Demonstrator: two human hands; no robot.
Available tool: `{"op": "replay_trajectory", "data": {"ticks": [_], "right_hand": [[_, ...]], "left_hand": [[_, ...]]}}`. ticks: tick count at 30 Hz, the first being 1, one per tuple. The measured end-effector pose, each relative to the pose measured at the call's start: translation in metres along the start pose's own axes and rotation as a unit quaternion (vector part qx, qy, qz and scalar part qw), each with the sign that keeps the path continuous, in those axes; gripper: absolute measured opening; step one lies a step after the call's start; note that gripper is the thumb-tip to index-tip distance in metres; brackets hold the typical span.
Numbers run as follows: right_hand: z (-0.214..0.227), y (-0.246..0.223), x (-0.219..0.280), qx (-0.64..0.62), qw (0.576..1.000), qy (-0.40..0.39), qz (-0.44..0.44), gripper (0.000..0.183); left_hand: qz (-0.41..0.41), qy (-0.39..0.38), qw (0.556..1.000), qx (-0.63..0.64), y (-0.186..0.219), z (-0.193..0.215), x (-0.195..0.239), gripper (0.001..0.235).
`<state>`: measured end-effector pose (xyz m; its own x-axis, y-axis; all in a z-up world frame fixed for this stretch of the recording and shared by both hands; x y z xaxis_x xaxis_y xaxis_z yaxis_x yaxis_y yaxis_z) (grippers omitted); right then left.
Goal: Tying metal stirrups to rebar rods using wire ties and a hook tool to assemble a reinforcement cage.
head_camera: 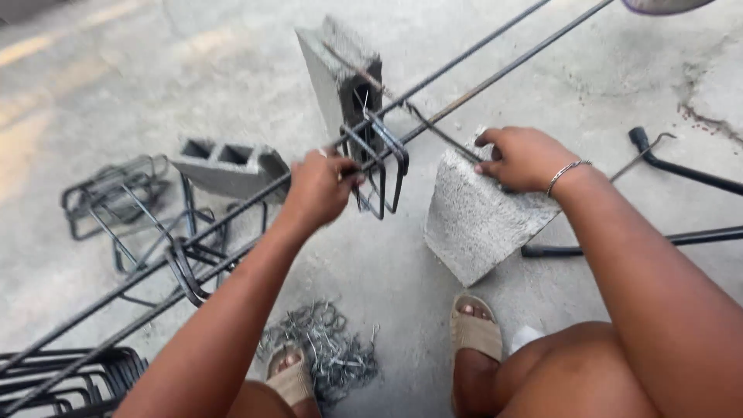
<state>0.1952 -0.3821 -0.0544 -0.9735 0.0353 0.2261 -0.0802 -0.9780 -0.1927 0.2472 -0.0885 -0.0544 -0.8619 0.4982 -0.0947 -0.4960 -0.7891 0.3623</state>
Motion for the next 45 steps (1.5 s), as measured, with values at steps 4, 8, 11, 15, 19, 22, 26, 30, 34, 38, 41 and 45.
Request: {"op": "replay_trajectory", "data": {"ticks": [4,8,11,15,19,22,26,30,34,38,41,45], "right_hand": [[-0.003,-0.003,-0.010,0.055,0.998,-0.027,-0.030,0.052],[0.007,-0.019,-0.004,0.079,0.992,-0.067,-0.066,0.046],[0.007,-0.015,-0.011,0.093,0.987,-0.096,-0.085,0.041],[-0.002,-0.004,-0.021,0.174,0.977,-0.096,-0.074,0.033],[0.032,-0.035,0.001,0.048,0.994,-0.052,-0.083,0.028],[0.065,-0.049,0.033,-0.135,0.985,0.024,-0.102,0.023],[0.075,-0.091,0.070,-0.544,0.839,0.015,0.022,0.025],[0.048,-0.131,0.117,-0.660,0.749,-0.042,0.037,0.056],[0.015,-0.113,0.130,-0.622,0.781,-0.005,-0.056,0.058],[0.014,-0.110,0.122,-0.618,0.784,0.011,-0.052,0.058],[0.004,-0.106,0.104,-0.621,0.781,-0.002,-0.061,0.058],[-0.002,-0.101,0.090,-0.624,0.779,-0.020,-0.055,0.057]], "left_hand": [[0.012,0.001,0.997,0.081,-0.015,-0.006,-0.027,0.012],[0.086,0.014,0.983,0.159,-0.016,-0.010,-0.037,0.014],[0.081,0.022,0.981,0.174,-0.008,-0.010,-0.041,0.016],[-0.023,0.161,0.966,0.203,0.011,0.012,-0.035,0.009],[-0.062,0.213,0.938,0.265,0.016,0.028,-0.023,0.004],[-0.145,0.185,0.943,0.236,0.030,0.026,-0.011,0.009],[-0.199,0.159,0.961,0.103,0.036,0.014,0.001,0.010],[-0.215,0.147,0.965,0.044,0.034,0.007,0.009,0.004],[-0.213,0.137,0.965,0.068,0.029,0.008,0.016,0.003],[-0.207,0.136,0.966,0.068,0.031,0.008,0.020,0.002],[-0.206,0.138,0.966,0.067,0.031,0.012,0.022,0.001],[-0.213,0.139,0.964,0.074,0.032,0.011,0.022,0.006]]}}
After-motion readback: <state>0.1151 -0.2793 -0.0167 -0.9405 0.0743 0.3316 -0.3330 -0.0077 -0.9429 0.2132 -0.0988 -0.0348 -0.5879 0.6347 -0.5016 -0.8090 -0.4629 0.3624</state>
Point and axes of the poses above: each hand's wrist, its own x-axis away from the middle knuckle, its own z-axis out of the back of the hand, y = z × x, the point moved 9 cm from there along -x, towards the middle knuckle, and after that the axes turned 1 degree about -x, right-handed, at the moved point
